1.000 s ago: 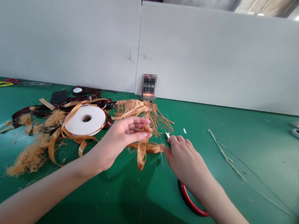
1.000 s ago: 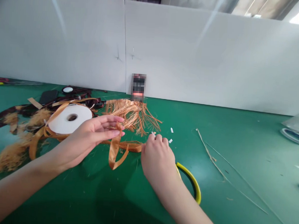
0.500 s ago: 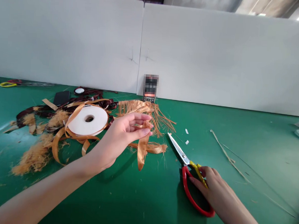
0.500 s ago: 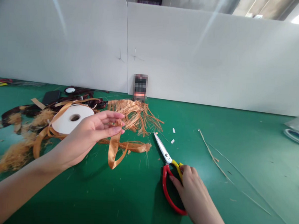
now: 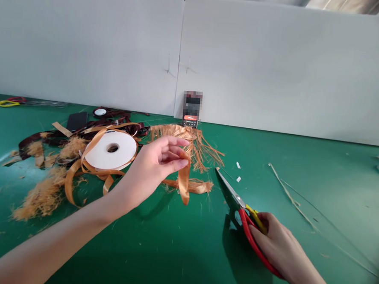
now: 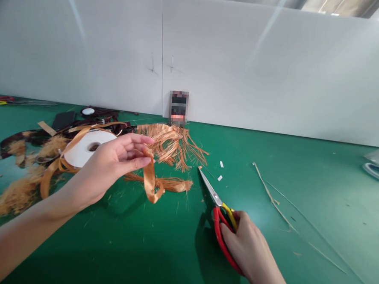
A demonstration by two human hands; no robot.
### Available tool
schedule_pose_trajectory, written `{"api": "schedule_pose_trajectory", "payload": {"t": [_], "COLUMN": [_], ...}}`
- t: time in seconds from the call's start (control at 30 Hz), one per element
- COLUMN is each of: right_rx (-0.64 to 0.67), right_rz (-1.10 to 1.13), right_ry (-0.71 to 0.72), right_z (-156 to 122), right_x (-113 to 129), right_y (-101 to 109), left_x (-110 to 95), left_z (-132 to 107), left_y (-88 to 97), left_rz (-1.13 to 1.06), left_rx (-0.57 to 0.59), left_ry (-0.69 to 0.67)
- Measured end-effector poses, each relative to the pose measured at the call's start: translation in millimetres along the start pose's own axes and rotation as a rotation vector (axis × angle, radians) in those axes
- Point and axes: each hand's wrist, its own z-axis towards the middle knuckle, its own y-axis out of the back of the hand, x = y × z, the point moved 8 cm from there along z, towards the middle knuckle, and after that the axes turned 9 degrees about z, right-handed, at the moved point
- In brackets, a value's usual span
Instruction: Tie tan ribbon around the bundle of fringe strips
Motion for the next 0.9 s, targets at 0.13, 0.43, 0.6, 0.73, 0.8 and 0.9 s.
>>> {"api": "schedule_pose_trajectory", "payload": {"t": [0.13,0.43,0.6,0.73,0.8,0.9], "right_rx": [0.010,-0.206,-0.181,-0.238,-0.284,-0.372], "right_rz": [0.039,0.147,0.055,-0.126,-0.170,-0.166], "right_ry": [0.070,0.398,0.503,0.670,0.757,0.856], "right_z": [-4.2,-20.2,-21.2,-32.6,-42.6,-57.0], "right_x": [2.3,7.6,17.0,42.6,60.3,86.1], "right_y": [-0.9,14.9,17.2,22.0,26.1,36.0], "left_x": [-1.4,-1.0,1.2,1.2,0.2,-2.6], "left_z": [0.1,1.1,1.9,0.8,-0.1,-1.2], "left_y": [-1.5,-1.6,-4.0,-6.9,-8.4,-10.8], "left_rz": [0.012,0.032,0.025,0.048,0.051,0.019], "left_rx": [0.025,0.007,0.046,0.090,0.106,0.127], "left_ry": [0.004,0.018,0.033,0.037,0.044,0.046]}}
